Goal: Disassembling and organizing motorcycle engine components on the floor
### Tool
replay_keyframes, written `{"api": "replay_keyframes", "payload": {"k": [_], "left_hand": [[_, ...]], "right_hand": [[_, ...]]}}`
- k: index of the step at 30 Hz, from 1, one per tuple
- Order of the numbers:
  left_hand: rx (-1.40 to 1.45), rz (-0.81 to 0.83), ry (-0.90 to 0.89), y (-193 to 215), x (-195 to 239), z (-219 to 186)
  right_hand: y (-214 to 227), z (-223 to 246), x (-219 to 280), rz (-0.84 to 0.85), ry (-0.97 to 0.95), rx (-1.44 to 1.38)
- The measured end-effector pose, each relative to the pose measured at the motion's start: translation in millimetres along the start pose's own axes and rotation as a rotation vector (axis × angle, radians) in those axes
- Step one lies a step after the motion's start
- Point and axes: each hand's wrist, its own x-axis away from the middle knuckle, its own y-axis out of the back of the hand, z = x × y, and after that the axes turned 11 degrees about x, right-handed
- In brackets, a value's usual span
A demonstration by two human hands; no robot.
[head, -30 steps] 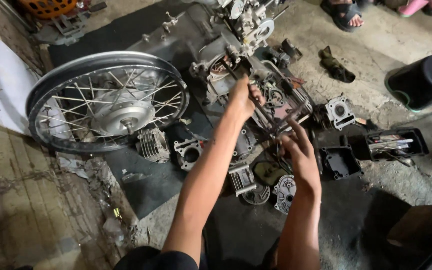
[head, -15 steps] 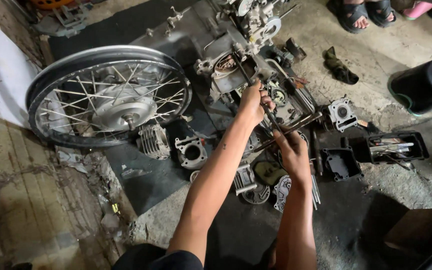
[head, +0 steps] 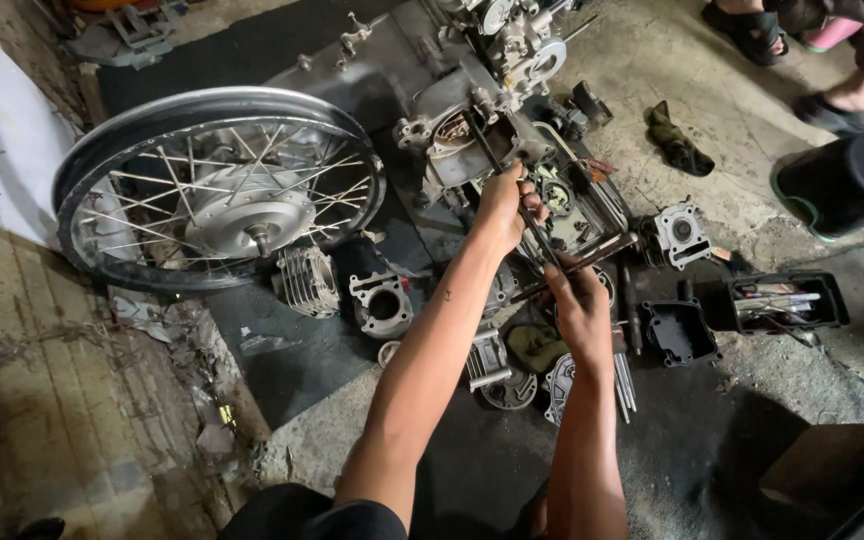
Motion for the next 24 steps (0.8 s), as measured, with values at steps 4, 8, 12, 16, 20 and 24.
{"api": "replay_keyframes", "payload": {"k": [4, 8, 12, 16, 20, 24], "left_hand": [[-0.094, -0.024, -0.111, 8.5, -14.4, -11.1], [-0.100, -0.064, -0.247, 13.5, -41.6, -25.7], [-0.039, -0.035, -0.353, 20.8, -51.2, -16.9], [-0.002, -0.044, -0.344, 11.9, -36.6, -30.9], [0.024, 0.040, -0.192, -9.3, 17.0, -34.8], [0.136, 0.081, 0.010, 4.9, 11.4, 13.6]], "right_hand": [[-13.2, -1.9, 11.9, -0.025, -0.033, -0.004], [-24.1, -6.0, 15.2, -0.044, -0.055, -0.042], [-23.9, -21.6, 12.6, -0.066, 0.003, 0.023], [-20.1, -14.4, 1.0, -0.067, 0.206, 0.209], [-15.9, 8.2, -1.9, -0.115, 0.314, 0.337], [-8.4, 1.2, -5.2, -0.130, 0.283, 0.327]]}}
